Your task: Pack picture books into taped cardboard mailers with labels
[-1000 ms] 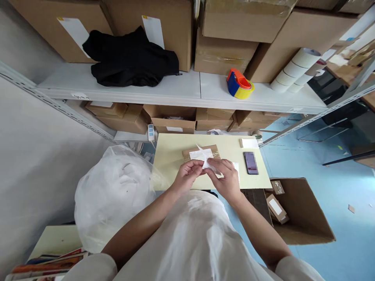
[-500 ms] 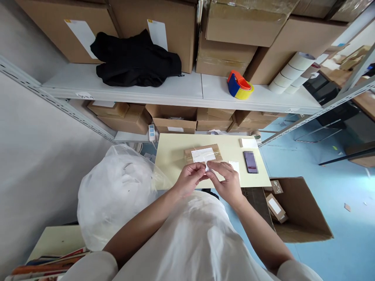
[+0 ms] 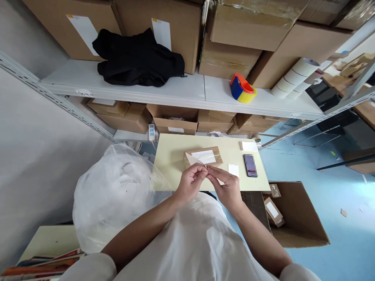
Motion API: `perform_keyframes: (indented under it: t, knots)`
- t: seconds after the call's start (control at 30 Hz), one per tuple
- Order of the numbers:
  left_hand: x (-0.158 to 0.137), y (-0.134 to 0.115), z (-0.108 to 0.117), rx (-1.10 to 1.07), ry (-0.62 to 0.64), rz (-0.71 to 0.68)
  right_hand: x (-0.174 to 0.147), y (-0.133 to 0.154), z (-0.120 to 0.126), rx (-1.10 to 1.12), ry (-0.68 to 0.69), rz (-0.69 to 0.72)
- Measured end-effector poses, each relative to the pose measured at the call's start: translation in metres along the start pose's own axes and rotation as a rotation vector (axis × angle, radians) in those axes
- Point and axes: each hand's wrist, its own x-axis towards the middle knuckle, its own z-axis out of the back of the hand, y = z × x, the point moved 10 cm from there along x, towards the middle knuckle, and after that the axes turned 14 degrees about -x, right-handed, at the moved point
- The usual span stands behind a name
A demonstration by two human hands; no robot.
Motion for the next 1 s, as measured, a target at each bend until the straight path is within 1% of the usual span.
perform_keyframes:
  t: [0.17,0.23,0.33,0.43,0.6,0.7,0.77,0.87,1.0]
  knots:
    - [-0.002,0.014,0.001,-0.145,-0.01,0.17,0.007,0.006,0.002,-0.14,-0.053,0.116]
    - [-0.002,0.014,0.005,-0.141,-0.027,0.176,0.01,0.01,0.002,-0.188,-0.068,0.16]
    - [0.001,0.011,0.008,-0.117,-0.028,0.142,0.013,0.015,0.002,-0.211,-0.083,0.209]
    - [0.005,0.01,0.009,-0.104,-0.007,0.135,0.015,0.015,0.002,-0.22,-0.082,0.215]
    - [0.012,0.013,0.008,-0.082,0.036,0.172,0.018,0.01,-0.001,-0.21,-0.046,0.183]
    - [0.016,0.017,0.006,-0.086,0.076,0.199,0.018,0.005,-0.004,-0.161,-0.023,0.164]
    - [0.017,0.017,0.005,-0.062,0.091,0.196,0.018,-0.001,-0.008,-0.117,0.01,0.122]
    - [0.018,0.014,0.007,0.018,0.095,0.146,0.019,-0.013,-0.014,-0.018,0.066,0.013]
    - [0.019,0.003,0.006,0.189,0.111,0.029,0.021,-0.024,-0.024,0.164,0.146,-0.127]
